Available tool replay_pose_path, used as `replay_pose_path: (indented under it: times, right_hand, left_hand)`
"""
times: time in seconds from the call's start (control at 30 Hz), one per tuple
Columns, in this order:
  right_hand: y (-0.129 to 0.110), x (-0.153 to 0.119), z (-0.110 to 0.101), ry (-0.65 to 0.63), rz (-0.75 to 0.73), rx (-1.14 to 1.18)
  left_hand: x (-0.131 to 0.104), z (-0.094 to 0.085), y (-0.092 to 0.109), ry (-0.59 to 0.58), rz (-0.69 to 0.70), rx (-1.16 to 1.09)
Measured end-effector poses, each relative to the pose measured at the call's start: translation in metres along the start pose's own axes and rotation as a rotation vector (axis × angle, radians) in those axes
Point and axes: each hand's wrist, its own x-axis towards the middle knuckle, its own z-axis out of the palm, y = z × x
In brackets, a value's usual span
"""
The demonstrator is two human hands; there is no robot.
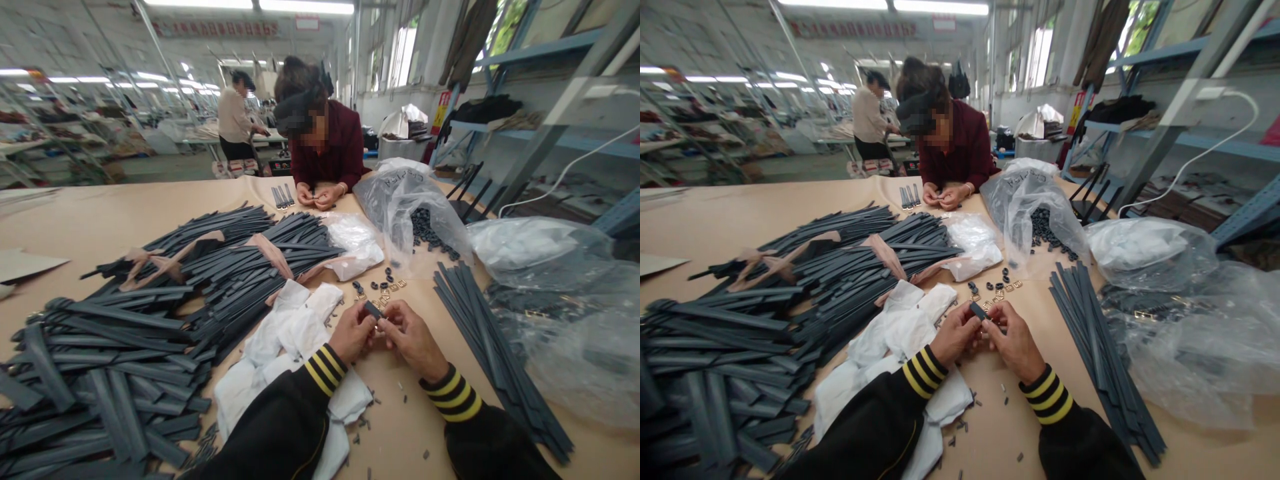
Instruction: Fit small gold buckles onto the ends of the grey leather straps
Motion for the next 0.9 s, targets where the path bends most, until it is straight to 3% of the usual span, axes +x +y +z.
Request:
replay_pose_path:
  times: [0.1,0.3,0.47,0.6,0.77,0.9]
  right_hand:
    - [0.001,0.001,-0.003,-0.026,-0.03,-0.057]
    - [0.004,0.001,-0.006,-0.064,-0.016,-0.048]
    - [0.005,0.002,-0.007,-0.037,0.017,-0.04]
    - [0.005,0.003,-0.006,-0.02,0.057,0.01]
    - [0.007,0.003,-0.004,-0.027,0.14,0.09]
    - [0.01,0.004,-0.005,-0.024,0.164,0.1]
  left_hand:
    - [0.001,-0.002,-0.001,-0.019,0.042,0.008]
    - [0.004,-0.007,-0.008,0.035,-0.02,-0.078]
    - [0.006,-0.007,-0.011,0.086,-0.065,-0.138]
    - [0.006,-0.006,-0.01,0.048,-0.029,-0.11]
    - [0.003,-0.004,-0.01,-0.023,0.057,0.066]
    - [-0.003,0.002,-0.005,0.021,0.202,0.401]
